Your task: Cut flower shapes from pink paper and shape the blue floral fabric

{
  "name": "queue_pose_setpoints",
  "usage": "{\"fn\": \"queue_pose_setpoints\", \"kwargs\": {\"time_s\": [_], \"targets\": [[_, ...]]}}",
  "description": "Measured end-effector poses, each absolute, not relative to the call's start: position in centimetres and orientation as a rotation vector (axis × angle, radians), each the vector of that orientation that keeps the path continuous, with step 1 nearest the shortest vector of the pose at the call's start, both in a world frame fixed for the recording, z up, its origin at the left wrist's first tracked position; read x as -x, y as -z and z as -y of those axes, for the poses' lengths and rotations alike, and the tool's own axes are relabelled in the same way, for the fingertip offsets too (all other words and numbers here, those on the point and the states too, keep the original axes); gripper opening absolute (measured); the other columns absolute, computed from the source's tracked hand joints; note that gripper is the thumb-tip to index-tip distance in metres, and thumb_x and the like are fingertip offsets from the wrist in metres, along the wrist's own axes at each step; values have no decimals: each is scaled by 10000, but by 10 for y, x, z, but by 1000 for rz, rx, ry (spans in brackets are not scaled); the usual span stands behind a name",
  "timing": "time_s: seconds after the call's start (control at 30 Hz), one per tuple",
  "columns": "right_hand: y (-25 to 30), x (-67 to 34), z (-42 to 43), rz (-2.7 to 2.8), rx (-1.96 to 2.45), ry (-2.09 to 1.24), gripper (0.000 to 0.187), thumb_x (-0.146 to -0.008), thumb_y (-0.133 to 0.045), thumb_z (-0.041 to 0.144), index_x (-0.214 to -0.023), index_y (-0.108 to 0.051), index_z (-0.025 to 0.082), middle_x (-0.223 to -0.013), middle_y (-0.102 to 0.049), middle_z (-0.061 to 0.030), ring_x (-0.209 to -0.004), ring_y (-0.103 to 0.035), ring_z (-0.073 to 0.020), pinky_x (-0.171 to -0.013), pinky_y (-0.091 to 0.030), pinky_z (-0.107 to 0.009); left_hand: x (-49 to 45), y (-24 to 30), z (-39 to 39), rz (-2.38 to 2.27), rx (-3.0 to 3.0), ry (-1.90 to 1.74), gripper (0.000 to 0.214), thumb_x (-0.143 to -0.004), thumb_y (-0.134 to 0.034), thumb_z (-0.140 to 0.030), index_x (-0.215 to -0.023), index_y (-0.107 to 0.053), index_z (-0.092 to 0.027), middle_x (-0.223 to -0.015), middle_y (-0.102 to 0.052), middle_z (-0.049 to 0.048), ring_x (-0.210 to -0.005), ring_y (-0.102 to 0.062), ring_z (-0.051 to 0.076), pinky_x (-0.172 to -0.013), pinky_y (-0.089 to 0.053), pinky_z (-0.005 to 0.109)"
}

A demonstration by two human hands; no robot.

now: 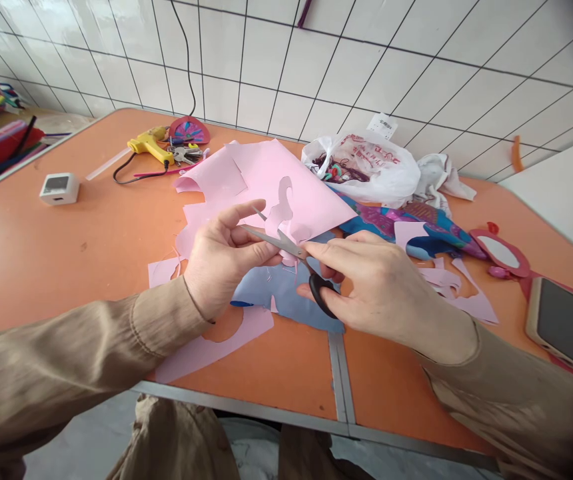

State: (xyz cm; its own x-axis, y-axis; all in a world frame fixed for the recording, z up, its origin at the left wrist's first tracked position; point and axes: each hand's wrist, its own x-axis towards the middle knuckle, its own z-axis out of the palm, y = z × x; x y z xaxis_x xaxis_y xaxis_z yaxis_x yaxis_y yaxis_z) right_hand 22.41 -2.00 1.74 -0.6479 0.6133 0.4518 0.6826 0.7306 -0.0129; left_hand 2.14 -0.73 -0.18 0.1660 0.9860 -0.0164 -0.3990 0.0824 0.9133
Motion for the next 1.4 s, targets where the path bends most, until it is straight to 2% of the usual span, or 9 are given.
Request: {"fn": "queue_pose_setpoints", "kwargs": {"time_s": [0.37, 0.47, 0.6, 0.93, 1.1, 1.4], "targets": [[-17, -226, 20, 2488, 978, 235, 194, -793, -630, 110, -955, -728, 73, -622, -593, 16, -553, -544, -170, -617, -403, -347, -20, -1, 7, -860, -979, -1226, 646, -621, -906, -239, -1183, -606, -132, -736, -762, 20, -715, -759, 213, -711, -614, 322], [-17, -227, 20, 2489, 969, 238, 206, -804, -625, 126, -983, -721, 97, -620, -590, 22, -554, -540, -169, -620, -404, -342, -18, -2, 5, -900, -1012, -1262, 652, -593, -919, -233, -1170, -631, -135, -768, -759, 17, -674, -737, 189, -685, -608, 313], [-16, -226, 20, 2480, 983, 229, 135, -813, -622, 143, -924, -699, 145, -619, -593, 33, -549, -526, -156, -620, -398, -324, -17, -3, 4, -902, -1043, -1261, 652, -569, -921, -222, -1156, -652, -134, -727, -737, -2, -634, -719, 173, -653, -601, 295], [-20, -226, 22, 2517, 1035, 176, 124, -782, -588, 105, -855, -678, 151, -591, -551, 31, -551, -530, -156, -628, -365, -319, -18, -3, 5, -862, -1027, -1221, 574, -594, -928, -231, -1101, -675, -144, -674, -719, -11, -636, -726, 190, -683, -610, 325], [-20, -225, 22, 2516, 1036, 149, 144, -787, -591, 106, -893, -686, 125, -606, -556, 29, -555, -512, -150, -625, -365, -316, -18, -2, 5, -861, -1007, -1205, 574, -605, -920, -233, -1115, -673, -147, -694, -723, -11, -626, -715, 175, -689, -611, 326], [-21, -224, 23, 2508, 1061, 67, 83, -813, -599, 136, -862, -664, 154, -609, -568, 29, -556, -486, -139, -629, -360, -301, -20, 0, 6, -834, -978, -1181, 601, -619, -896, -192, -1162, -646, -131, -710, -739, -1, -636, -719, 170, -655, -606, 295]]}}
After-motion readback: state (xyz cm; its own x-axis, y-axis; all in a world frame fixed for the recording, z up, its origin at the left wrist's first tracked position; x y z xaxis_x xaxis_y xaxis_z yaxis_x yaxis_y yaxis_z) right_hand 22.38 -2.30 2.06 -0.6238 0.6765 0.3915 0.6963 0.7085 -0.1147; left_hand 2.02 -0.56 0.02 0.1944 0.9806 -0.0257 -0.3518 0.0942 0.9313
